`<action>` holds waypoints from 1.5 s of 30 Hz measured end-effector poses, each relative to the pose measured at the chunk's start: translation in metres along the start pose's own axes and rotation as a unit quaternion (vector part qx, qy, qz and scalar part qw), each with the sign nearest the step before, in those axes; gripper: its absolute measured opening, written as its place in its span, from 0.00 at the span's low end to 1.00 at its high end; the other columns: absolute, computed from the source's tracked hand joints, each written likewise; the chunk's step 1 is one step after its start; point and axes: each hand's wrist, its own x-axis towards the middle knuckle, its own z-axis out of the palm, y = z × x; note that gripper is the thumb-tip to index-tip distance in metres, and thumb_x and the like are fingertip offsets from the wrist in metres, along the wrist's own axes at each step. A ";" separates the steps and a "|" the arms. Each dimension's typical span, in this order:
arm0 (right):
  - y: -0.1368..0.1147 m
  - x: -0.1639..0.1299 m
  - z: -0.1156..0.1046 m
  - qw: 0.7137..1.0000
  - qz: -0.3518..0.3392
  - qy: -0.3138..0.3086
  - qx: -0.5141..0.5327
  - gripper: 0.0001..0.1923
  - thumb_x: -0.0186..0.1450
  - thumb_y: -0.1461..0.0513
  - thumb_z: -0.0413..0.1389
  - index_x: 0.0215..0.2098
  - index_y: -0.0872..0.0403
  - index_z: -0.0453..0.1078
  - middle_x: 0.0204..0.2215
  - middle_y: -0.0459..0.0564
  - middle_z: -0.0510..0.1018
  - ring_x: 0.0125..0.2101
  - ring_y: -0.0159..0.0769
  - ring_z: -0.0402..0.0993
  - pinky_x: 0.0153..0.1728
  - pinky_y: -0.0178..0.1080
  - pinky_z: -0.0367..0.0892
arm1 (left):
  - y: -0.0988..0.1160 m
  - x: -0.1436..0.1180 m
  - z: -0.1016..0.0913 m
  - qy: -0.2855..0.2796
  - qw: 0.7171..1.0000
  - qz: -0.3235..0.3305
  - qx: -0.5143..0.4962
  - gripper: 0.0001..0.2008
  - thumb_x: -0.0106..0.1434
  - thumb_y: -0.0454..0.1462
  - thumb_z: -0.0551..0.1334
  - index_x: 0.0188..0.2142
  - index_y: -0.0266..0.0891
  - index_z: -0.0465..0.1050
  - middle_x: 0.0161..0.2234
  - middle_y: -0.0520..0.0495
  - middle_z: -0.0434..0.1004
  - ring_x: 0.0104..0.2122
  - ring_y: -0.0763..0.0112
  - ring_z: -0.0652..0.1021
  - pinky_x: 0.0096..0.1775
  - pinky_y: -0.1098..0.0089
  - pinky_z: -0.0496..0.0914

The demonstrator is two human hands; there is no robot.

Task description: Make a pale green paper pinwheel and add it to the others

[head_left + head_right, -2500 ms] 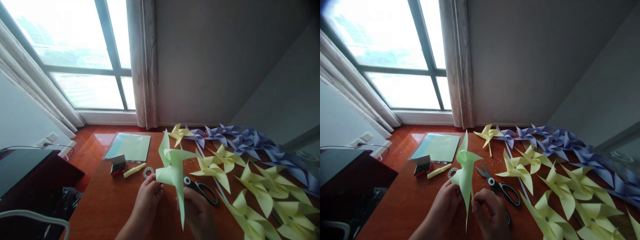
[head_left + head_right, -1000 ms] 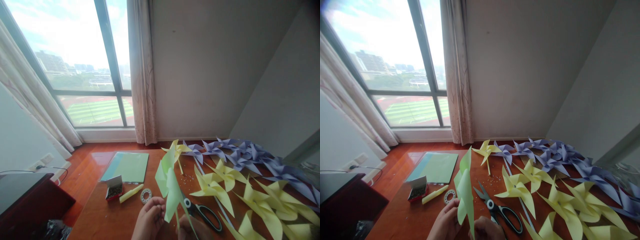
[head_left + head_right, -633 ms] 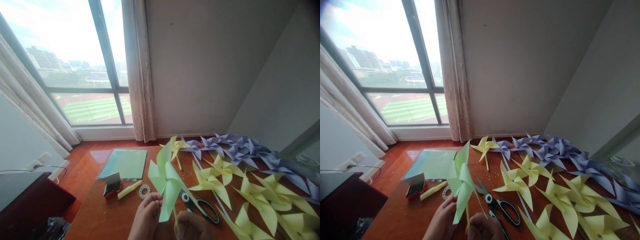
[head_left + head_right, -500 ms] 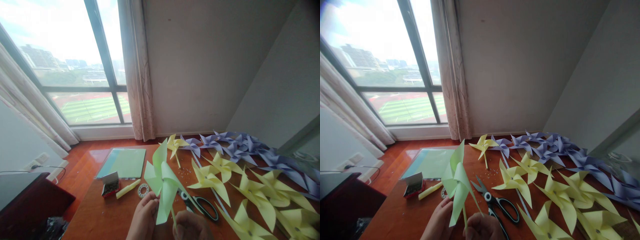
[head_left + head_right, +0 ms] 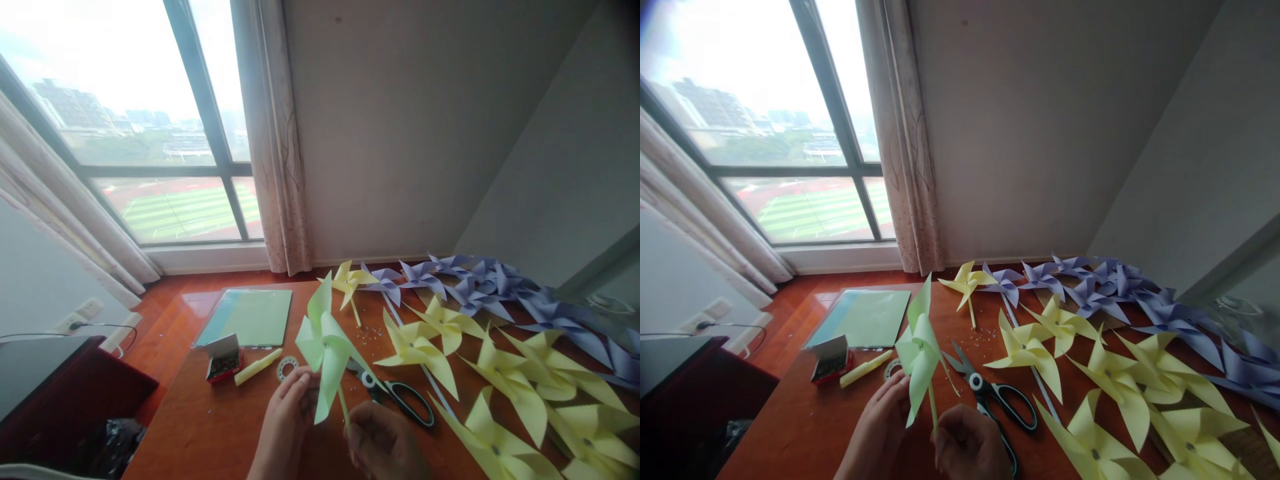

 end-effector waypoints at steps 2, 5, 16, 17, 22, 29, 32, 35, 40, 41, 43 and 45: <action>-0.003 0.000 -0.003 1.000 -0.009 0.008 -0.017 0.25 0.56 0.41 0.66 0.24 0.53 0.73 0.17 0.44 0.71 0.19 0.29 0.64 0.23 0.33 0.61 | 0.003 -0.002 -0.004 -0.001 0.995 0.069 0.069 0.15 0.54 0.47 0.73 0.36 0.39 0.81 0.33 0.46 0.81 0.32 0.66 0.75 0.34 0.73 0.69; -0.006 0.000 -0.007 0.999 -0.010 0.004 -0.047 0.22 0.58 0.42 0.65 0.27 0.53 0.75 0.19 0.46 0.74 0.21 0.32 0.67 0.24 0.34 0.65 | 0.009 -0.011 -0.006 -0.016 0.975 0.141 0.170 0.16 0.60 0.47 0.69 0.42 0.39 0.81 0.38 0.44 0.81 0.35 0.64 0.75 0.39 0.70 0.70; 0.005 0.005 -0.017 0.981 -0.088 -0.002 -0.172 0.19 0.68 0.48 0.59 0.33 0.54 0.77 0.27 0.50 0.77 0.27 0.35 0.71 0.30 0.33 0.69 | 0.019 -0.028 -0.004 -0.170 0.932 0.186 0.261 0.16 0.69 0.48 0.61 0.35 0.38 0.77 0.28 0.48 0.72 0.30 0.69 0.70 0.33 0.72 0.65; 0.005 0.005 -0.016 0.981 -0.089 -0.006 -0.170 0.18 0.68 0.48 0.59 0.32 0.54 0.76 0.26 0.50 0.76 0.27 0.34 0.71 0.29 0.33 0.68 | 0.018 -0.027 -0.005 -0.155 0.936 0.185 0.256 0.16 0.69 0.48 0.61 0.35 0.38 0.77 0.27 0.49 0.70 0.29 0.69 0.69 0.32 0.73 0.64; 0.004 0.004 -0.016 0.984 -0.089 -0.003 -0.156 0.16 0.68 0.49 0.58 0.33 0.53 0.76 0.25 0.49 0.76 0.27 0.35 0.73 0.28 0.32 0.70 | 0.018 -0.023 -0.002 -0.111 0.932 0.199 0.283 0.15 0.66 0.48 0.63 0.41 0.38 0.77 0.30 0.48 0.73 0.31 0.67 0.71 0.34 0.71 0.65; -0.001 0.006 -0.011 0.942 -0.178 0.037 -0.281 0.15 0.70 0.52 0.56 0.33 0.52 0.75 0.26 0.47 0.79 0.26 0.34 0.73 0.28 0.31 0.67 | 0.026 -0.027 0.003 -0.167 0.956 0.086 0.225 0.16 0.63 0.47 0.66 0.29 0.36 0.75 0.25 0.50 0.67 0.27 0.73 0.64 0.29 0.74 0.60; -0.004 0.006 -0.007 0.922 -0.221 0.046 -0.316 0.14 0.71 0.54 0.55 0.31 0.52 0.74 0.26 0.45 0.78 0.26 0.32 0.73 0.27 0.31 0.65 | 0.025 -0.025 0.003 -0.168 0.978 0.001 0.121 0.15 0.60 0.46 0.68 0.29 0.35 0.74 0.23 0.52 0.65 0.24 0.76 0.61 0.27 0.75 0.57; -0.005 0.005 -0.005 0.909 -0.241 0.051 -0.337 0.14 0.72 0.55 0.54 0.31 0.52 0.73 0.25 0.45 0.77 0.26 0.32 0.73 0.28 0.32 0.65 | 0.023 -0.024 0.005 -0.165 0.983 -0.048 0.059 0.15 0.56 0.45 0.71 0.26 0.35 0.73 0.21 0.53 0.65 0.22 0.78 0.60 0.25 0.76 0.55; -0.006 0.003 -0.005 0.886 -0.269 0.074 -0.371 0.12 0.72 0.59 0.53 0.31 0.52 0.71 0.26 0.44 0.76 0.26 0.32 0.72 0.29 0.33 0.65 | 0.026 -0.017 -0.005 -0.024 0.996 0.043 0.080 0.14 0.54 0.44 0.73 0.32 0.35 0.79 0.23 0.53 0.69 0.23 0.77 0.65 0.25 0.77 0.61; -0.006 0.003 -0.005 0.882 -0.276 0.075 -0.373 0.12 0.72 0.59 0.53 0.31 0.52 0.71 0.26 0.44 0.76 0.26 0.32 0.72 0.30 0.32 0.65 | 0.027 -0.015 -0.010 0.010 0.992 0.097 0.079 0.15 0.53 0.43 0.74 0.36 0.36 0.80 0.26 0.51 0.73 0.26 0.75 0.70 0.28 0.76 0.66; -0.008 0.003 -0.005 0.878 -0.287 0.074 -0.375 0.11 0.72 0.60 0.53 0.32 0.52 0.71 0.26 0.44 0.76 0.26 0.31 0.72 0.30 0.32 0.65 | 0.027 -0.014 -0.020 0.043 0.975 0.191 0.102 0.19 0.53 0.41 0.75 0.43 0.39 0.81 0.33 0.50 0.79 0.33 0.70 0.76 0.35 0.75 0.71; -0.008 0.003 -0.005 0.876 -0.292 0.071 -0.376 0.10 0.71 0.61 0.54 0.32 0.52 0.71 0.26 0.44 0.76 0.26 0.31 0.71 0.30 0.32 0.65 | 0.026 -0.016 -0.026 0.061 0.966 0.233 0.092 0.25 0.54 0.42 0.75 0.51 0.42 0.79 0.40 0.49 0.82 0.40 0.66 0.79 0.42 0.74 0.73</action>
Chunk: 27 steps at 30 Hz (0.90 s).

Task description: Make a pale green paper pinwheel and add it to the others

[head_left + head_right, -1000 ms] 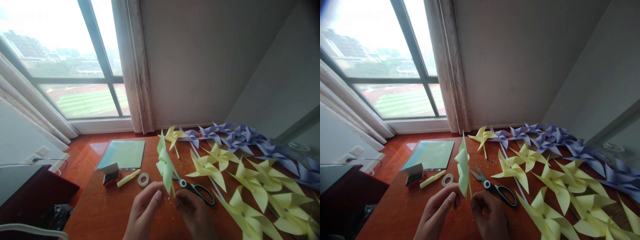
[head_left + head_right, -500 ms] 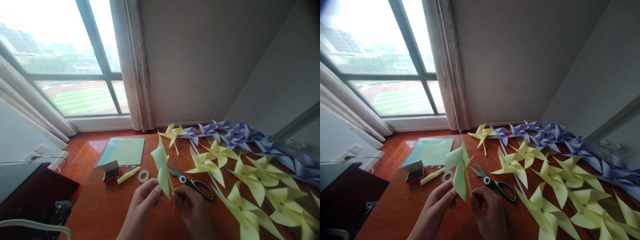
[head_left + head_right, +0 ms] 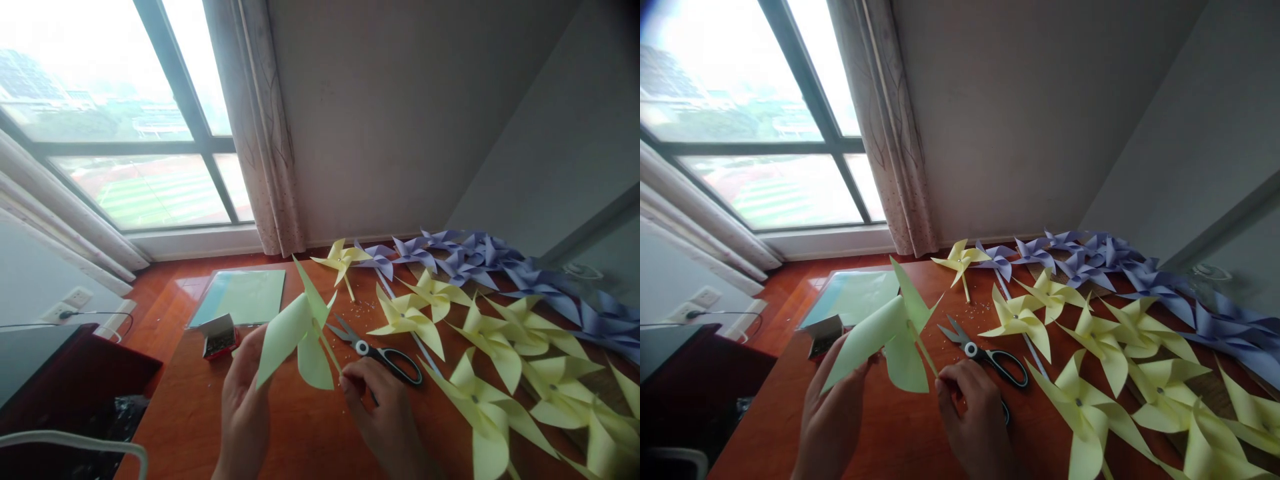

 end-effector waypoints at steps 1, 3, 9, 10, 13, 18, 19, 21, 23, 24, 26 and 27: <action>0.000 0.000 0.000 1.000 -0.002 -0.001 0.000 0.10 0.71 0.62 0.54 0.32 0.52 0.71 0.26 0.43 0.75 0.26 0.31 0.71 0.30 0.32 0.65 | -0.001 -0.002 -0.001 0.003 1.000 -0.002 -0.004 0.28 0.54 0.43 0.75 0.54 0.42 0.78 0.42 0.48 0.83 0.43 0.64 0.80 0.44 0.73 0.74; 0.001 0.000 0.000 1.000 -0.001 -0.005 0.000 0.09 0.71 0.63 0.54 0.32 0.52 0.70 0.26 0.43 0.75 0.27 0.31 0.70 0.30 0.32 0.65 | -0.001 -0.007 0.000 -0.012 1.000 -0.023 -0.007 0.29 0.56 0.45 0.74 0.56 0.42 0.77 0.44 0.45 0.84 0.47 0.60 0.81 0.49 0.71 0.74; 0.002 -0.001 0.000 1.000 0.003 -0.014 -0.004 0.08 0.71 0.63 0.54 0.32 0.52 0.70 0.26 0.44 0.74 0.26 0.32 0.70 0.30 0.33 0.64 | 0.008 -0.014 0.015 -0.132 0.991 -0.032 -0.003 0.21 0.60 0.42 0.71 0.52 0.40 0.81 0.50 0.39 0.83 0.52 0.51 0.80 0.51 0.64 0.76; 0.002 -0.001 -0.001 1.000 0.004 -0.017 -0.005 0.08 0.71 0.63 0.54 0.32 0.52 0.70 0.26 0.44 0.74 0.26 0.32 0.70 0.30 0.33 0.64 | 0.010 -0.014 0.017 -0.139 0.990 -0.035 -0.007 0.21 0.60 0.42 0.71 0.52 0.40 0.81 0.50 0.38 0.83 0.52 0.51 0.80 0.50 0.63 0.76; 0.000 0.000 -0.002 1.000 0.010 -0.024 -0.009 0.09 0.71 0.62 0.54 0.32 0.52 0.70 0.26 0.44 0.74 0.27 0.32 0.70 0.31 0.33 0.65 | 0.013 -0.015 0.019 -0.141 0.989 -0.045 0.004 0.20 0.60 0.42 0.72 0.51 0.40 0.81 0.50 0.38 0.83 0.50 0.51 0.81 0.48 0.63 0.77; 0.000 0.000 -0.001 1.000 0.014 -0.020 -0.003 0.08 0.71 0.62 0.54 0.32 0.51 0.70 0.27 0.45 0.75 0.28 0.33 0.71 0.32 0.33 0.66 | 0.013 -0.017 0.017 -0.115 0.992 -0.027 0.036 0.17 0.58 0.45 0.72 0.44 0.39 0.84 0.42 0.39 0.85 0.46 0.54 0.82 0.47 0.65 0.77; 0.000 0.000 -0.001 1.000 0.016 -0.019 -0.001 0.08 0.71 0.62 0.55 0.33 0.51 0.70 0.27 0.45 0.76 0.28 0.33 0.72 0.32 0.33 0.66 | 0.013 -0.017 0.017 -0.109 0.993 -0.023 0.044 0.18 0.57 0.46 0.73 0.43 0.39 0.84 0.41 0.39 0.85 0.45 0.53 0.82 0.47 0.64 0.76; 0.001 0.000 -0.001 1.000 0.018 -0.021 0.002 0.07 0.71 0.62 0.55 0.33 0.51 0.71 0.28 0.45 0.77 0.29 0.33 0.73 0.33 0.33 0.67 | 0.012 -0.019 0.017 -0.100 0.992 -0.016 0.069 0.18 0.56 0.47 0.73 0.43 0.39 0.84 0.41 0.39 0.85 0.45 0.52 0.81 0.49 0.61 0.76; 0.002 -0.001 -0.001 1.000 0.019 -0.022 0.001 0.07 0.71 0.61 0.56 0.34 0.51 0.71 0.29 0.45 0.78 0.30 0.33 0.74 0.33 0.33 0.68 | 0.011 -0.021 0.017 -0.093 0.991 -0.006 0.101 0.17 0.56 0.46 0.73 0.42 0.40 0.84 0.42 0.40 0.85 0.45 0.51 0.81 0.52 0.58 0.74; 0.003 -0.001 -0.001 1.000 0.020 -0.023 -0.001 0.07 0.71 0.61 0.56 0.34 0.51 0.71 0.29 0.45 0.78 0.30 0.33 0.74 0.33 0.33 0.68 | 0.011 -0.022 0.017 -0.091 0.989 0.001 0.116 0.16 0.56 0.45 0.73 0.42 0.40 0.84 0.42 0.40 0.84 0.46 0.50 0.80 0.53 0.57 0.73; 0.004 -0.001 -0.001 1.000 0.015 -0.020 -0.008 0.06 0.71 0.61 0.56 0.34 0.51 0.72 0.29 0.44 0.79 0.30 0.33 0.75 0.33 0.33 0.68 | 0.012 -0.023 0.019 -0.086 0.987 0.019 0.136 0.14 0.56 0.44 0.73 0.40 0.41 0.84 0.43 0.40 0.84 0.48 0.49 0.79 0.56 0.57 0.70; 0.005 -0.001 -0.001 1.000 0.011 -0.017 -0.013 0.06 0.71 0.61 0.56 0.34 0.50 0.72 0.29 0.44 0.79 0.30 0.33 0.75 0.34 0.33 0.68 | 0.013 -0.023 0.020 -0.082 0.986 0.026 0.139 0.13 0.56 0.44 0.73 0.39 0.41 0.84 0.43 0.40 0.84 0.48 0.50 0.79 0.56 0.57 0.70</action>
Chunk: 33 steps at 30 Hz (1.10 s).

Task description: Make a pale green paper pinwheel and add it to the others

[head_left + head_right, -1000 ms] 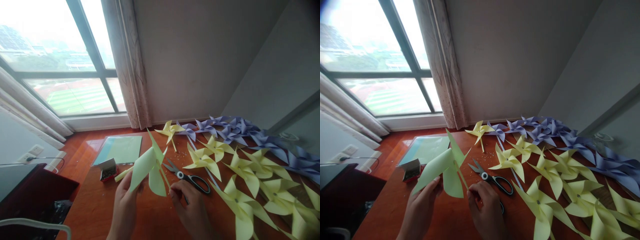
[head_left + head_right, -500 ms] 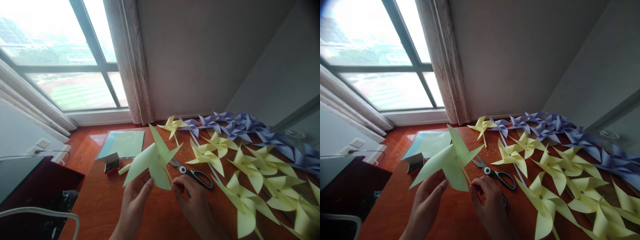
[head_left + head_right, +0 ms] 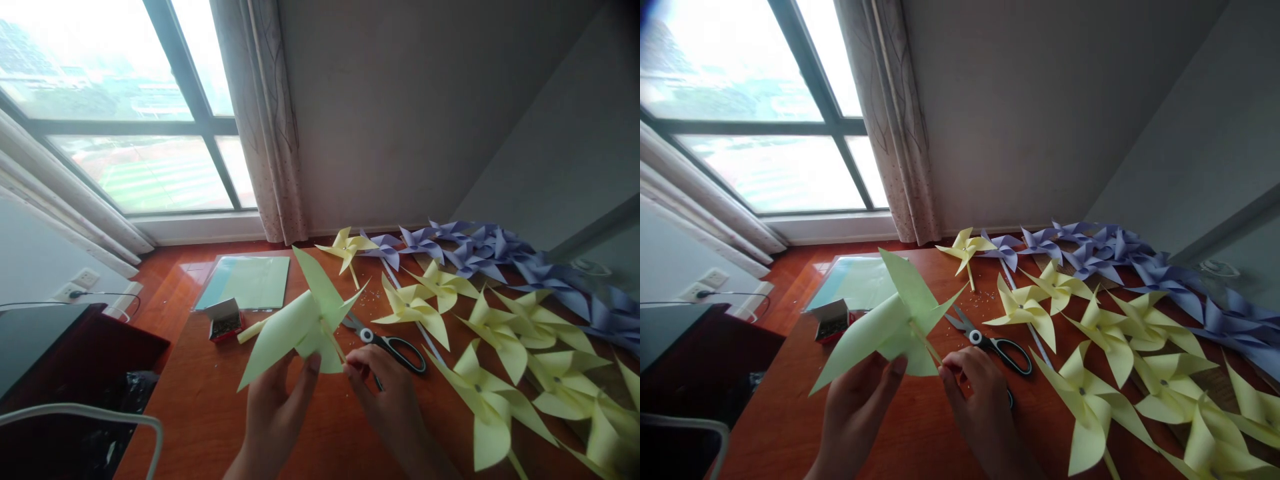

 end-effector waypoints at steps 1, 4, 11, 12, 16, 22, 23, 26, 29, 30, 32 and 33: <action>0.000 0.000 0.000 1.000 -0.006 0.002 -0.006 0.05 0.70 0.62 0.56 0.35 0.50 0.72 0.30 0.44 0.79 0.31 0.33 0.75 0.34 0.34 0.69 | 0.002 0.000 0.001 0.005 1.000 0.002 0.001 0.13 0.56 0.44 0.73 0.39 0.41 0.84 0.43 0.41 0.84 0.47 0.50 0.79 0.55 0.58 0.71; 0.002 0.000 0.000 0.999 -0.024 0.011 -0.029 0.04 0.70 0.63 0.57 0.36 0.50 0.71 0.30 0.44 0.79 0.30 0.33 0.75 0.35 0.34 0.69 | 0.008 0.000 0.001 0.030 1.000 -0.007 -0.005 0.13 0.53 0.44 0.75 0.35 0.41 0.84 0.36 0.42 0.84 0.39 0.54 0.81 0.47 0.61 0.75; 0.003 0.000 0.001 0.996 -0.047 0.018 -0.071 0.05 0.71 0.64 0.55 0.36 0.51 0.71 0.29 0.46 0.79 0.30 0.36 0.75 0.34 0.37 0.70 | 0.020 -0.007 -0.001 0.045 0.998 0.026 -0.041 0.16 0.54 0.47 0.74 0.39 0.40 0.83 0.37 0.42 0.84 0.35 0.57 0.81 0.40 0.64 0.75; 0.003 0.000 0.001 0.996 -0.046 0.015 -0.072 0.05 0.71 0.64 0.55 0.36 0.51 0.71 0.29 0.46 0.79 0.29 0.36 0.75 0.34 0.38 0.70 | 0.022 -0.009 0.000 0.046 0.997 0.042 -0.053 0.18 0.56 0.49 0.73 0.41 0.41 0.83 0.37 0.42 0.84 0.37 0.56 0.81 0.41 0.65 0.75; 0.002 -0.001 0.000 0.998 -0.033 -0.002 -0.051 0.06 0.71 0.64 0.55 0.35 0.51 0.71 0.29 0.48 0.79 0.30 0.37 0.76 0.34 0.38 0.70 | 0.031 -0.013 0.001 0.087 0.991 0.088 -0.053 0.20 0.59 0.52 0.69 0.41 0.41 0.84 0.39 0.41 0.84 0.39 0.54 0.80 0.42 0.64 0.74; 0.002 -0.002 0.000 1.000 -0.010 -0.020 -0.017 0.06 0.71 0.64 0.54 0.34 0.51 0.71 0.30 0.47 0.79 0.31 0.36 0.76 0.35 0.36 0.69 | 0.027 -0.003 -0.007 0.035 0.990 0.133 -0.036 0.13 0.66 0.47 0.65 0.41 0.43 0.83 0.37 0.44 0.80 0.38 0.60 0.77 0.40 0.67 0.71; 0.002 -0.002 0.000 1.000 -0.007 -0.022 -0.013 0.06 0.71 0.64 0.54 0.35 0.51 0.71 0.30 0.47 0.79 0.32 0.36 0.76 0.35 0.36 0.69 | 0.025 -0.001 -0.008 0.029 0.990 0.134 -0.034 0.13 0.67 0.46 0.63 0.42 0.43 0.82 0.37 0.45 0.80 0.36 0.61 0.76 0.40 0.67 0.71; 0.001 -0.001 -0.001 0.999 0.002 -0.032 -0.002 0.07 0.71 0.63 0.54 0.35 0.52 0.72 0.30 0.47 0.79 0.32 0.35 0.75 0.36 0.36 0.68 | 0.021 0.003 -0.009 0.001 0.992 0.125 0.012 0.10 0.68 0.42 0.63 0.41 0.42 0.82 0.41 0.44 0.80 0.41 0.59 0.77 0.43 0.67 0.71; -0.001 0.000 -0.003 0.999 0.020 -0.040 0.019 0.08 0.71 0.62 0.54 0.35 0.52 0.73 0.29 0.47 0.78 0.30 0.35 0.74 0.34 0.35 0.67 | 0.020 0.005 -0.007 -0.020 0.990 0.134 0.041 0.08 0.67 0.39 0.64 0.41 0.43 0.82 0.43 0.43 0.80 0.47 0.57 0.77 0.45 0.67 0.70; -0.002 0.000 -0.004 0.998 0.030 -0.043 0.031 0.08 0.71 0.62 0.54 0.35 0.52 0.74 0.30 0.47 0.79 0.30 0.35 0.74 0.33 0.35 0.67 | 0.020 0.005 -0.007 -0.017 0.990 0.133 0.043 0.08 0.66 0.39 0.64 0.41 0.44 0.83 0.44 0.43 0.80 0.48 0.57 0.76 0.45 0.68 0.70; -0.004 0.001 -0.006 0.995 0.053 -0.050 0.062 0.09 0.71 0.61 0.54 0.34 0.52 0.74 0.29 0.47 0.78 0.30 0.35 0.74 0.33 0.34 0.68 | 0.021 0.004 -0.006 0.004 0.992 0.120 0.038 0.08 0.66 0.40 0.64 0.39 0.44 0.83 0.43 0.43 0.80 0.45 0.58 0.77 0.44 0.67 0.70; -0.006 0.001 -0.007 0.993 0.065 -0.054 0.078 0.09 0.70 0.60 0.54 0.33 0.52 0.74 0.28 0.47 0.78 0.30 0.34 0.73 0.32 0.34 0.68 | 0.021 0.005 -0.006 0.019 0.993 0.112 0.032 0.08 0.66 0.41 0.65 0.39 0.44 0.83 0.42 0.44 0.80 0.44 0.59 0.77 0.43 0.67 0.70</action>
